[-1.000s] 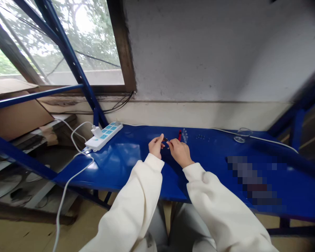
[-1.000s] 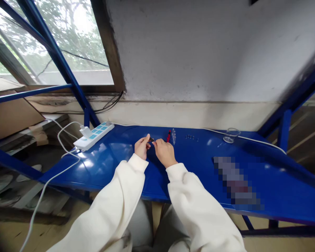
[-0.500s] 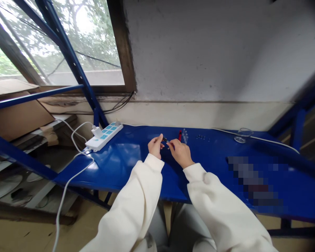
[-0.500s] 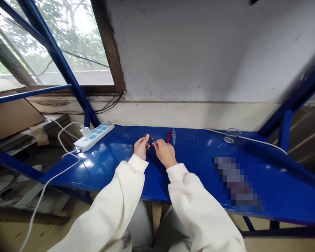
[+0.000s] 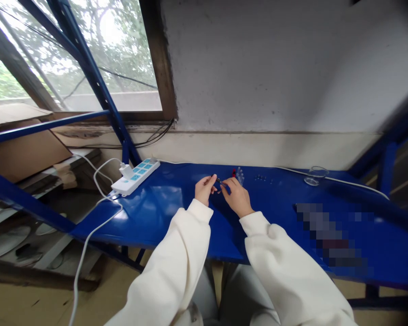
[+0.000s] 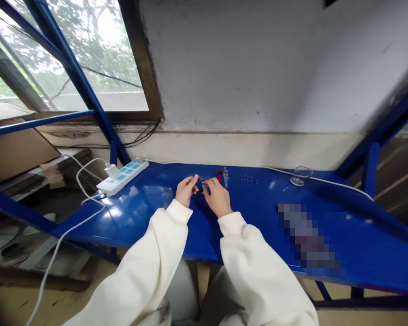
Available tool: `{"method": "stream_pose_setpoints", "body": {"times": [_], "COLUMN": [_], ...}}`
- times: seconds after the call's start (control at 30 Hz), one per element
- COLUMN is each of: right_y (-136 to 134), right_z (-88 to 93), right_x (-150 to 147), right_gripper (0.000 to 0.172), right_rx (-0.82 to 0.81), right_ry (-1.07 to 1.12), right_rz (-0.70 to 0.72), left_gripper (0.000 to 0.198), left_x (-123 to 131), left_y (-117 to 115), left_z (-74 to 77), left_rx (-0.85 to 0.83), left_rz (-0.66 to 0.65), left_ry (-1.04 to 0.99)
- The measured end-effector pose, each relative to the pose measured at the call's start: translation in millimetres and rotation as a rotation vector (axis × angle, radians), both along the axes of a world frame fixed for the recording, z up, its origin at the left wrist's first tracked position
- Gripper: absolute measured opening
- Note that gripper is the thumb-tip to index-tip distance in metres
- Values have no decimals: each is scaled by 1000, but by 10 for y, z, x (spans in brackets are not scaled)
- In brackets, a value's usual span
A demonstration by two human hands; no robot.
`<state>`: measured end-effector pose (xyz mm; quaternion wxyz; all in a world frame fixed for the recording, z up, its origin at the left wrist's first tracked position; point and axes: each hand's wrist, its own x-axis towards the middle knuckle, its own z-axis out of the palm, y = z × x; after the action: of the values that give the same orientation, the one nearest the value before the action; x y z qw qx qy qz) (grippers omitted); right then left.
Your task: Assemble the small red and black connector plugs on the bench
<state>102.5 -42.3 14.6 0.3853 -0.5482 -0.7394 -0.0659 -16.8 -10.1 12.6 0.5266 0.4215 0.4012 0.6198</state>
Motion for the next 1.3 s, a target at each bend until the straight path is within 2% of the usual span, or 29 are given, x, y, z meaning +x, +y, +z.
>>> {"method": "stream_pose_setpoints", "body": {"times": [0.1,0.2,0.27,0.37,0.5,0.6,0.7,0.83,0.97,1.1,1.3], "right_y": [8,14,14,15,40,69,97,134,159,159,140], "right_z": [34,69,79,61,2,-40,-82,-141,-178,-179,-169], "right_x": [67,204,328,510,625,606,571,557,553,546,549], "right_gripper": [20,14,12,13,12,12,14,16,17,20,22], "right_rx": [-18,-124,-229,-389,-542,-528,-499,-507,-542,-557,-563], "right_ry": [16,23,47,113,110,132,152,109,56,47,21], "right_rz": [14,31,-7,-156,-289,-298,-309,-361,-366,-379,-394], "left_gripper": [36,35,34,31,20,13,10,14,22,22,29], "left_x": [19,30,50,130,313,430,485,492,483,456,384], "left_y": [-14,-9,9,48,81,87,104,153,172,130,-12], "left_z": [26,42,34,-5,-61,-78,-109,-217,-292,-252,-116], "left_rx": [51,110,145,207,275,250,262,317,321,319,465], "left_rz": [-5,123,187,111,-34,-13,68,141,128,125,164], "left_ry": [140,206,241,403,767,892,915,939,1104,1224,1176]}}
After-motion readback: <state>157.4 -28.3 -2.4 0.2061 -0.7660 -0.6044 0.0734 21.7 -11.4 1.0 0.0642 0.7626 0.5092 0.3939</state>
